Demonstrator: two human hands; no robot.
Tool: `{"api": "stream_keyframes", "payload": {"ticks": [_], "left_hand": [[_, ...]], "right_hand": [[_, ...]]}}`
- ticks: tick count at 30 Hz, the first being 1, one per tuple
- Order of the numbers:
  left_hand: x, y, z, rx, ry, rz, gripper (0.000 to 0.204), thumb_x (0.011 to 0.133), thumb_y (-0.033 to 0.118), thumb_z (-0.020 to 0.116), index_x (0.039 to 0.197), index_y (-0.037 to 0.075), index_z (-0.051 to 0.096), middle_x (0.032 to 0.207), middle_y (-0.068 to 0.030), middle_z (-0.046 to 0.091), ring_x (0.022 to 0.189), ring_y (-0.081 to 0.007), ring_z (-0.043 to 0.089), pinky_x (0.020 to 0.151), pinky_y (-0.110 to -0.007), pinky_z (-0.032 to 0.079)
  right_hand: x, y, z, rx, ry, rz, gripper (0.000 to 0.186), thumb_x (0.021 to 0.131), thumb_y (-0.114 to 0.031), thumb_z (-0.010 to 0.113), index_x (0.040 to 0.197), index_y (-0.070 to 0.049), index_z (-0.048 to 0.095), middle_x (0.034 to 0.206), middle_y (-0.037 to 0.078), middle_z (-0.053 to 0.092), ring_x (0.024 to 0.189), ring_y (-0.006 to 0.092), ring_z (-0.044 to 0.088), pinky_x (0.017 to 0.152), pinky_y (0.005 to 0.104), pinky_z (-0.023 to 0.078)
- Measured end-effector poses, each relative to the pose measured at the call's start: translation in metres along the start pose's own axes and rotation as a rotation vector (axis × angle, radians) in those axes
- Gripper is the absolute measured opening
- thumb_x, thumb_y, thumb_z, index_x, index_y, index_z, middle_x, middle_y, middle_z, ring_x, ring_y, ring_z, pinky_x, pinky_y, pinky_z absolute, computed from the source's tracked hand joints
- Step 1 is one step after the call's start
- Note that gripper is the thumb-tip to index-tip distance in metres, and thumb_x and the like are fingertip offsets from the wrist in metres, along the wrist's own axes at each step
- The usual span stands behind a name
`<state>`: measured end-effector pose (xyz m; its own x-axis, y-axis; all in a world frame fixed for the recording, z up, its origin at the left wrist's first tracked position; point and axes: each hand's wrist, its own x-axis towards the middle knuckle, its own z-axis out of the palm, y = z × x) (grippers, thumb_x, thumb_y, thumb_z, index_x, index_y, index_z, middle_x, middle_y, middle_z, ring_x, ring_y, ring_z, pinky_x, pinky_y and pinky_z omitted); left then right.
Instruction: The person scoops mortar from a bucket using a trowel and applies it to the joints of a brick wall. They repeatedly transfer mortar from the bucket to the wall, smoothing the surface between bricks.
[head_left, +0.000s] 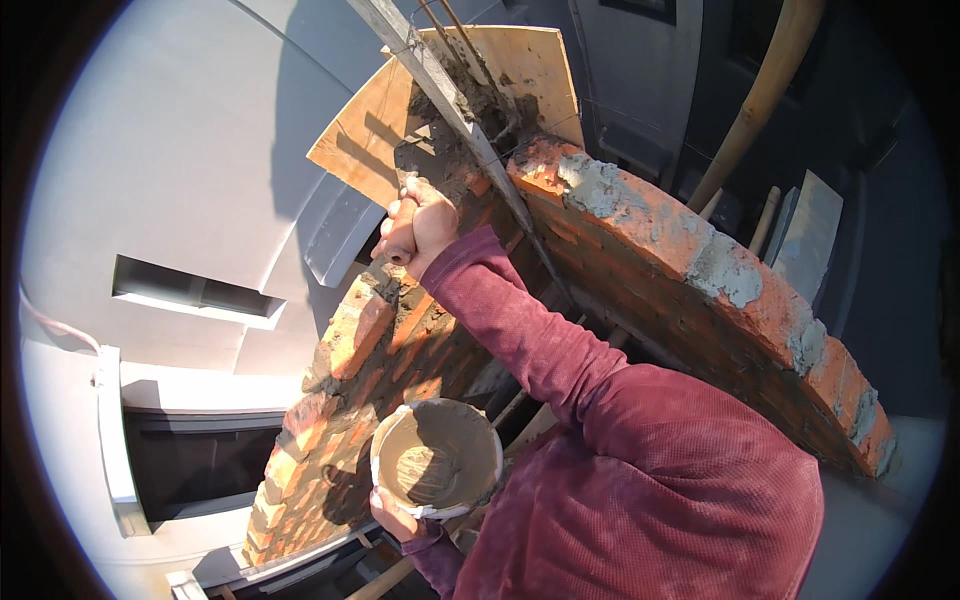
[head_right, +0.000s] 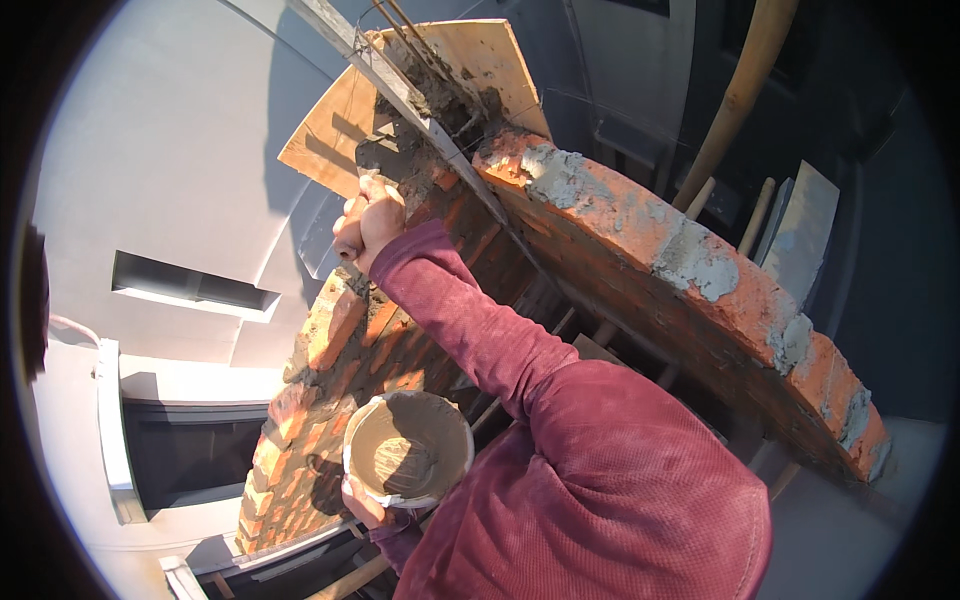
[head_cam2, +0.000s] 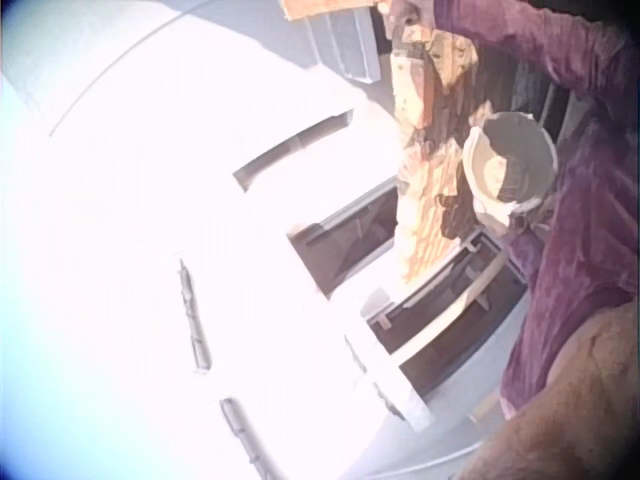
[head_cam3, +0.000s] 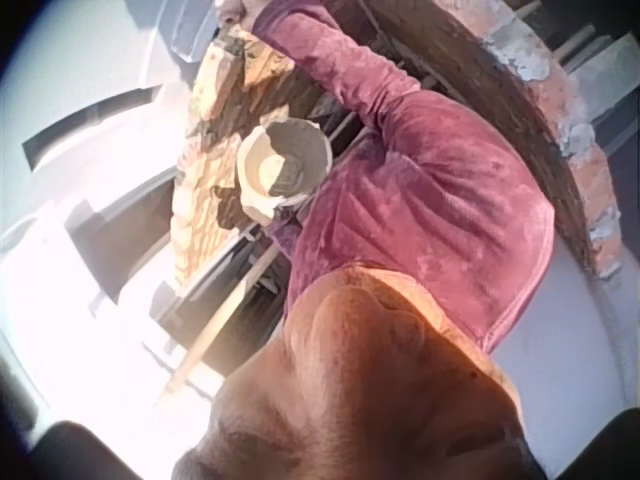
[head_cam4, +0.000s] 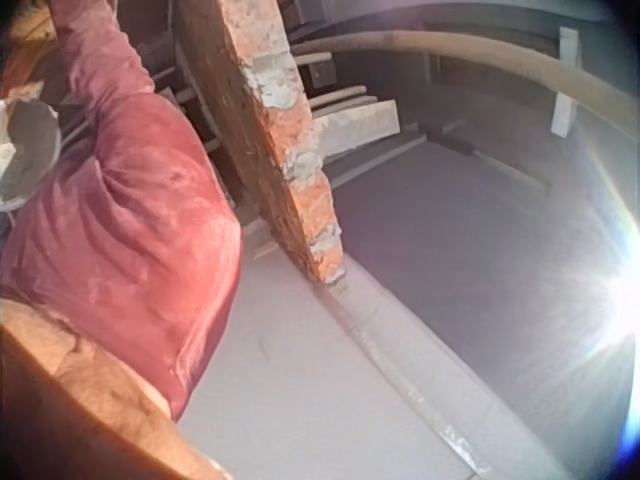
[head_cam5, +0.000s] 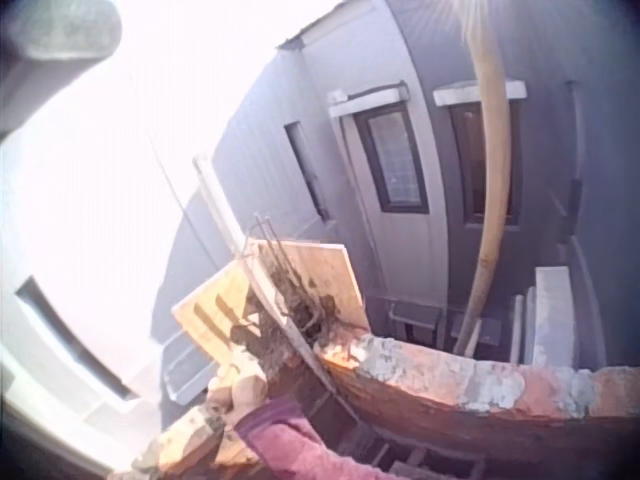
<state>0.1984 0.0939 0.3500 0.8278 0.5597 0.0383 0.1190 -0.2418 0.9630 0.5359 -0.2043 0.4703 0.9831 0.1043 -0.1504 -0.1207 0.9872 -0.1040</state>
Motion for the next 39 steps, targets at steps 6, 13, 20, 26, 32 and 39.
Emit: {"api": "stream_keyframes", "payload": {"ticks": [6,13,20,26,32,39], "left_hand": [[-0.017,0.009,0.011,-0.133,0.146,-0.139,0.036,0.101,0.03,0.045,0.11,-0.004,0.055,0.103,-0.0123,0.061,0.09,-0.02,0.059,0.076,-0.034,0.049],[-0.036,0.022,0.021,0.091,0.168,-0.196,0.044,0.102,0.035,0.042,0.114,-0.006,0.054,0.107,-0.0134,0.061,0.09,-0.0219,0.059,0.08,-0.035,0.05],[-0.037,0.057,0.054,0.086,0.134,-0.239,0.046,0.103,0.035,0.041,0.12,-0.005,0.052,0.113,-0.0136,0.06,0.097,-0.0223,0.059,0.083,-0.036,0.049],[-0.031,0.05,0.054,0.082,0.113,-0.242,0.047,0.102,0.037,0.042,0.123,-0.005,0.05,0.114,-0.013,0.059,0.097,-0.0221,0.059,0.083,-0.035,0.049],[-0.032,0.041,0.051,0.127,0.085,-0.277,0.05,0.102,0.036,0.039,0.125,-0.007,0.049,0.117,-0.017,0.06,0.099,-0.0252,0.063,0.083,-0.038,0.054],[-0.025,0.045,0.061,0.137,0.048,-0.271,0.049,0.101,0.039,0.043,0.12,-0.005,0.052,0.114,-0.0144,0.06,0.097,-0.0229,0.061,0.081,-0.036,0.051]], "right_hand": [[0.039,0.009,0.005,0.126,0.056,-0.067,0.018,0.095,-0.03,0.046,0.093,-0.013,0.042,0.068,0.006,0.047,0.049,0.0212,0.05,0.041,0.038,0.043],[0.027,0.019,-0.002,0.118,0.107,-0.18,0.02,0.097,-0.03,0.048,0.1,-0.012,0.037,0.074,0.007,0.046,0.05,0.0192,0.051,0.041,0.0348,0.044],[0.05,0.018,-0.002,-0.237,-0.035,-0.323,0.023,0.099,-0.031,0.046,0.103,-0.012,0.034,0.075,0.007,0.047,0.047,0.0159,0.048,0.039,0.0316,0.043],[0.059,0.015,-0.02,0.134,0.141,-0.043,0.022,0.098,-0.034,0.046,0.099,-0.016,0.033,0.073,0.005,0.046,0.047,0.0153,0.048,0.038,0.0308,0.042],[0.032,0.002,-0.011,0.132,0.02,0.04,0.024,0.097,-0.038,0.047,0.107,-0.019,0.036,0.075,0.004,0.047,0.051,0.0166,0.053,0.039,0.0315,0.045],[0.076,-0.018,0.02,0.49,0.227,-0.066,0.03,0.098,-0.039,0.047,0.098,-0.012,0.033,0.078,0.007,0.045,0.058,0.0193,0.054,0.048,0.0363,0.05]]}}
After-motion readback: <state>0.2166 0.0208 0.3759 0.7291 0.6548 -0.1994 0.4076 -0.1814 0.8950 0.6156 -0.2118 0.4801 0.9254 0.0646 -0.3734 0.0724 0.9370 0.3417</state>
